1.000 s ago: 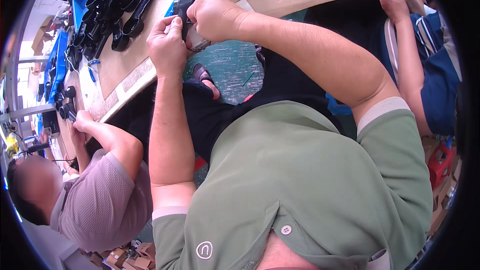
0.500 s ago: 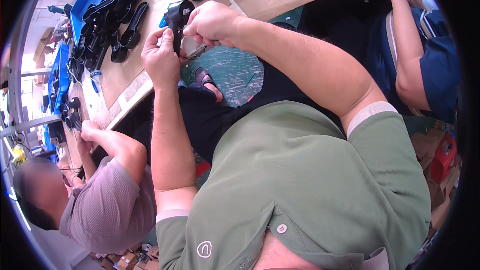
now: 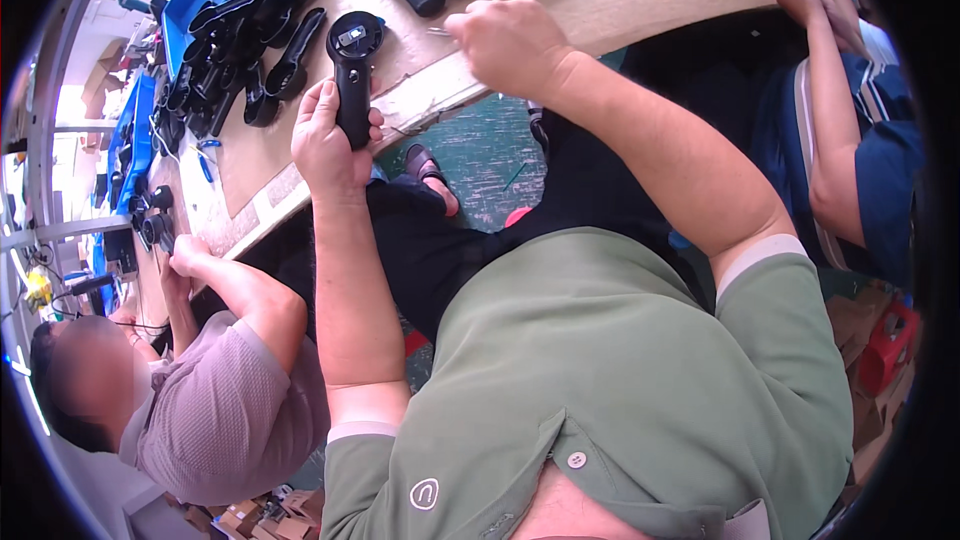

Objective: Assemble plastic components and batteries to form handheld electronic devices at a production station.

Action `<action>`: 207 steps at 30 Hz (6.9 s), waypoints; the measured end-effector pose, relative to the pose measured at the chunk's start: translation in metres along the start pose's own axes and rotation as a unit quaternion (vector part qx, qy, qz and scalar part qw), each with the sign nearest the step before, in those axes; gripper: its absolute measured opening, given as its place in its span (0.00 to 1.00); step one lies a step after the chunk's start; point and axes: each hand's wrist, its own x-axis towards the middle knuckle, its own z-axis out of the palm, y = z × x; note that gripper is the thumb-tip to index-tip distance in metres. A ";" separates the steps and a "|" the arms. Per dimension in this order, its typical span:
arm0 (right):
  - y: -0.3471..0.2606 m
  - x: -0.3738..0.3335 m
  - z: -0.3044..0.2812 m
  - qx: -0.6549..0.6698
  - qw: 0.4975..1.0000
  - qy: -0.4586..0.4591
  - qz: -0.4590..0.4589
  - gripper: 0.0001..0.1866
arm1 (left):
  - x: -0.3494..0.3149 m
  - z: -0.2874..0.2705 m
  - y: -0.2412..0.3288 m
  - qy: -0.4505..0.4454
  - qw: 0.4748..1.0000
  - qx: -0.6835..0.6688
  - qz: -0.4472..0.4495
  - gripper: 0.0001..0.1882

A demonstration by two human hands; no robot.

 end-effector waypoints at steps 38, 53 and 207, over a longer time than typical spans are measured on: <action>-0.091 0.060 0.080 0.509 0.852 0.121 0.016 0.31 | -0.022 -0.025 0.007 -0.103 0.805 -0.551 -0.194 0.27; -0.081 0.065 0.073 0.374 0.916 0.139 -0.049 0.21 | -0.027 -0.020 0.011 0.018 0.925 -0.338 -0.171 0.28; -0.082 0.032 0.038 0.850 0.419 -0.197 0.250 0.20 | -0.028 0.021 -0.026 0.197 0.841 0.410 0.294 0.20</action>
